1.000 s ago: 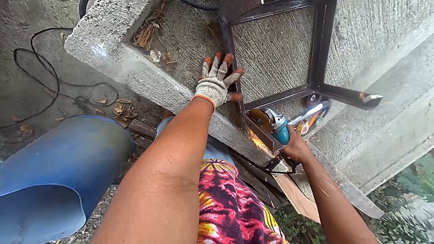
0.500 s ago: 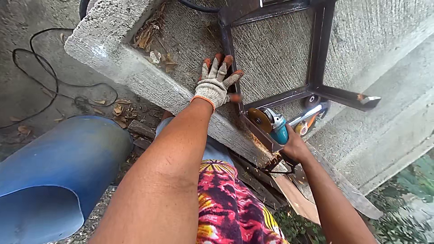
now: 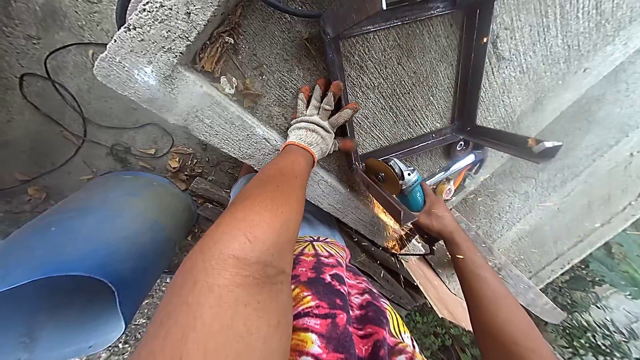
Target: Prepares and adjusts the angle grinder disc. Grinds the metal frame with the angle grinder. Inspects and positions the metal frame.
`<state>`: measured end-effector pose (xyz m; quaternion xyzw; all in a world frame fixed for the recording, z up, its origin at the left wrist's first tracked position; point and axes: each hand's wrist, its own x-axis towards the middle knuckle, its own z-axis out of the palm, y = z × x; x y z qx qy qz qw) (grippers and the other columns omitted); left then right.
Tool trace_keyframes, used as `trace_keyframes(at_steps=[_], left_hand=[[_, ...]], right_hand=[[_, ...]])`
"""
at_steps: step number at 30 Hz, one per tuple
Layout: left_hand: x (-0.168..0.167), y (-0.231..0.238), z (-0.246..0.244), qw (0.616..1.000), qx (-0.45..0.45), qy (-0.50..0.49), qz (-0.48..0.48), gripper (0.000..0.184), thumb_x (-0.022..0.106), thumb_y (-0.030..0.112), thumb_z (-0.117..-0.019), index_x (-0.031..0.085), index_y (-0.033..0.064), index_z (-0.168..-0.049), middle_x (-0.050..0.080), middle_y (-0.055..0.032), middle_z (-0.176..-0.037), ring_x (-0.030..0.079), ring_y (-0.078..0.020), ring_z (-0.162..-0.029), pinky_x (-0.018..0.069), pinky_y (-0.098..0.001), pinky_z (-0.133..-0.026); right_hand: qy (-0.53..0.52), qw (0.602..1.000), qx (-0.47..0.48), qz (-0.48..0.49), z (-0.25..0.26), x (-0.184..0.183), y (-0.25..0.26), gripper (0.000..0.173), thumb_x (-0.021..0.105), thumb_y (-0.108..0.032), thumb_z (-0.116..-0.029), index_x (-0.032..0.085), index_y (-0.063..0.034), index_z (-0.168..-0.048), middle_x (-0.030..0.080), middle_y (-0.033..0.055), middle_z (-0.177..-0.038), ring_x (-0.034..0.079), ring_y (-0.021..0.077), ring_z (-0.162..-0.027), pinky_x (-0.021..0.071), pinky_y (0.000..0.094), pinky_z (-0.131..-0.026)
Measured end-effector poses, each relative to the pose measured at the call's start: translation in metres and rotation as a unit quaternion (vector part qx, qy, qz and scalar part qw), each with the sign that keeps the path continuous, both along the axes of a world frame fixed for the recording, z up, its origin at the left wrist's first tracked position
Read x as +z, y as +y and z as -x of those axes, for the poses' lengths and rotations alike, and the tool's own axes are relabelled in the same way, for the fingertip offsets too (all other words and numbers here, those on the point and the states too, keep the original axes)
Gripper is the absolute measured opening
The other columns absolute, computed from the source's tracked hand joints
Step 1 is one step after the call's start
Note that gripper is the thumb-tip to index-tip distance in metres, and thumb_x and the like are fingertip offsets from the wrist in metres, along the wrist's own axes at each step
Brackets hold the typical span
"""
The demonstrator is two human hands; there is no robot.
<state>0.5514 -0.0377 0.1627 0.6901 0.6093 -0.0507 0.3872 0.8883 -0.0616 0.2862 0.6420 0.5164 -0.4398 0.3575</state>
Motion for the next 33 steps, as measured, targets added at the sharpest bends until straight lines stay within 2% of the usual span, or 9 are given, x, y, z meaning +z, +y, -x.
trace_keyframes(at_steps=[4, 6, 10, 21, 24, 28, 33], left_hand=[[-0.0013, -0.0017, 0.0003, 1.000, 0.007, -0.008, -0.014, 0.091, 0.056, 0.084, -0.0818, 0.024, 0.0507, -0.160, 0.000, -0.0116, -0.174, -0.005, -0.0423, -0.158, -0.0030, -0.0706, -0.121], [0.0001, -0.0003, 0.0004, 1.000, 0.007, -0.005, 0.000, 0.091, 0.056, 0.083, -0.0818, 0.022, 0.0518, -0.160, -0.003, -0.0102, -0.174, -0.007, -0.0419, -0.158, -0.0038, -0.0697, -0.121], [-0.0011, -0.0014, -0.0001, 1.000, 0.003, -0.005, -0.009, 0.093, 0.057, 0.083, -0.0812, 0.023, 0.0495, -0.161, 0.000, -0.0116, -0.174, -0.005, -0.0426, -0.158, -0.0032, -0.0699, -0.121], [0.0052, 0.0033, 0.0005, 1.000, 0.001, 0.000, 0.022, 0.093, 0.058, 0.082, -0.0813, 0.022, 0.0509, -0.160, -0.003, -0.0091, -0.174, -0.008, -0.0414, -0.158, -0.0055, -0.0695, -0.121], [0.0040, 0.0017, 0.0004, 1.000, 0.002, -0.006, 0.012, 0.093, 0.058, 0.082, -0.0819, 0.022, 0.0494, -0.161, -0.002, -0.0107, -0.174, -0.007, -0.0422, -0.158, -0.0043, -0.0698, -0.121], [0.0026, 0.0003, -0.0006, 1.000, 0.001, -0.001, 0.015, 0.094, 0.056, 0.084, -0.0816, 0.019, 0.0503, -0.161, -0.004, -0.0102, -0.174, -0.008, -0.0423, -0.158, -0.0046, -0.0702, -0.121], [0.0007, -0.0006, -0.0005, 1.000, 0.003, -0.002, 0.004, 0.093, 0.056, 0.083, -0.0817, 0.021, 0.0499, -0.161, -0.002, -0.0109, -0.174, -0.007, -0.0428, -0.158, -0.0044, -0.0705, -0.121]], right_hand=[[-0.008, 1.000, -0.006, 0.004, 0.0002, 0.0020, -0.0010, 0.101, 0.087, -0.035, -0.0695, 0.038, -0.0085, -0.154, 0.068, 0.0209, -0.119, 0.068, 0.0358, -0.109, 0.0526, 0.0599, -0.095], [-0.008, 1.000, 0.002, -0.002, -0.0015, 0.0026, -0.0032, 0.098, 0.087, -0.035, -0.0693, 0.041, -0.0093, -0.151, 0.069, 0.0197, -0.117, 0.068, 0.0353, -0.107, 0.0532, 0.0602, -0.093], [-0.009, 1.000, 0.001, -0.002, -0.0044, 0.0029, -0.0071, 0.097, 0.087, -0.035, -0.0693, 0.041, -0.0097, -0.151, 0.069, 0.0198, -0.115, 0.069, 0.0351, -0.105, 0.0536, 0.0606, -0.092], [-0.003, 1.000, 0.006, -0.003, -0.0014, 0.0029, -0.0033, 0.100, 0.087, -0.037, -0.0698, 0.040, -0.0070, -0.152, 0.069, 0.0205, -0.117, 0.068, 0.0350, -0.107, 0.0531, 0.0591, -0.094], [-0.006, 1.000, 0.002, 0.003, -0.0013, 0.0034, -0.0028, 0.099, 0.087, -0.034, -0.0708, 0.039, -0.0075, -0.152, 0.068, 0.0212, -0.118, 0.068, 0.0361, -0.108, 0.0527, 0.0595, -0.095], [-0.002, 1.000, -0.002, 0.003, -0.0037, 0.0028, -0.0038, 0.101, 0.087, -0.034, -0.0689, 0.039, -0.0081, -0.153, 0.069, 0.0203, -0.117, 0.069, 0.0351, -0.107, 0.0534, 0.0588, -0.094], [-0.005, 1.000, -0.004, 0.014, -0.0016, 0.0007, 0.0009, 0.103, 0.088, -0.034, -0.0687, 0.036, -0.0082, -0.154, 0.068, 0.0205, -0.120, 0.068, 0.0347, -0.109, 0.0529, 0.0585, -0.095]])
